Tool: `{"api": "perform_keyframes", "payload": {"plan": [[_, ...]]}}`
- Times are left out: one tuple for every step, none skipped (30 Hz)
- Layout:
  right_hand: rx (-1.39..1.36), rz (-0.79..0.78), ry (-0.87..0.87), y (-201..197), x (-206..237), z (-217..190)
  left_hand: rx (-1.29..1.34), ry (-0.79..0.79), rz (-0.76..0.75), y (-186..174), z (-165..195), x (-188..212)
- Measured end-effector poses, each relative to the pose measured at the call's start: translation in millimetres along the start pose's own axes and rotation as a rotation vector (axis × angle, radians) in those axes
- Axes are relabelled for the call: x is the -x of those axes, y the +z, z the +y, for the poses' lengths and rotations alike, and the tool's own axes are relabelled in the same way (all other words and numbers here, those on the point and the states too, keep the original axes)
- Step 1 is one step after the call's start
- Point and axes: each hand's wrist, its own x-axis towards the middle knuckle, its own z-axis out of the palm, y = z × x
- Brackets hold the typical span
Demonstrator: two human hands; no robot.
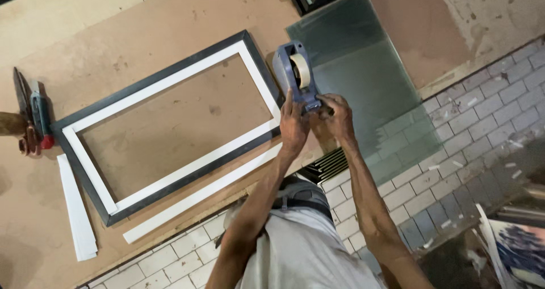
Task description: The person assembles a picture frame by placing white mat strips inside a black frame, then secures them with clear tape. They lift and position a glass pane over the frame, align it, and continue taping the mat edges. The person repeatedly adjusts the frame and mat pieces on the workbench.
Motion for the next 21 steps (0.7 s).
{"api": "perform_keyframes", "payload": {"plan": [[-0.067, -0.03, 0.095, 0, 0, -1, -0.002, 0.035, -0.016, -4, -2, -1], [-0.135, -0.053, 0.184, 2, -2, -2, -0.003, 0.078, -0.027, -8, -6, -3], [-0.11, -0.039, 0.129, 3, -4, -2, -0.034, 0.111, -0.043, -13, -9, -5], [-0.085, -0.029, 0.079, 4, -5, -2, -0.064, 0.14, -0.063, -18, -12, -7], [-0.058, -0.02, 0.028, 4, -7, -1, -0.094, 0.17, -0.081, -21, -14, -8], [-0.071, -0.035, 0.045, 4, -10, 1, -0.092, 0.179, -0.073, -24, -17, -11], [-0.085, -0.053, 0.065, 3, -13, 2, -0.092, 0.185, -0.066, -25, -18, -13], [-0.101, -0.072, 0.088, 2, -15, 4, -0.094, 0.189, -0.063, -25, -20, -14], [-0.13, -0.094, 0.105, 0, -19, 6, -0.097, 0.164, -0.102, -24, -21, -17], [-0.158, -0.116, 0.121, -1, -22, 7, -0.1, 0.138, -0.139, -24, -22, -19], [-0.188, -0.139, 0.14, -2, -27, 7, -0.104, 0.111, -0.179, -22, -23, -22], [-0.172, -0.152, 0.146, -3, -30, 8, -0.105, 0.114, -0.165, -20, -23, -24], [-0.157, -0.163, 0.152, -3, -34, 8, -0.108, 0.118, -0.15, -20, -23, -27], [-0.141, -0.17, 0.154, -4, -38, 9, -0.109, 0.127, -0.133, -19, -24, -30], [-0.17, -0.204, 0.143, -5, -41, 9, -0.131, 0.134, -0.144, -19, -25, -32], [-0.202, -0.238, 0.129, -7, -45, 10, -0.155, 0.143, -0.152, -21, -26, -34], [-0.234, -0.272, 0.115, -9, -49, 11, -0.181, 0.151, -0.16, -24, -27, -36], [-0.341, -0.353, 0.271, -12, -53, 13, -0.167, 0.134, -0.183, -28, -28, -38], [-0.448, -0.434, 0.427, -16, -57, 15, -0.155, 0.116, -0.205, -33, -28, -40], [-0.554, -0.513, 0.582, -18, -62, 17, -0.145, 0.101, -0.224, -37, -28, -44], [-0.662, -0.546, 0.592, -19, -66, 18, -0.156, 0.159, -0.186, -41, -27, -48]]}}
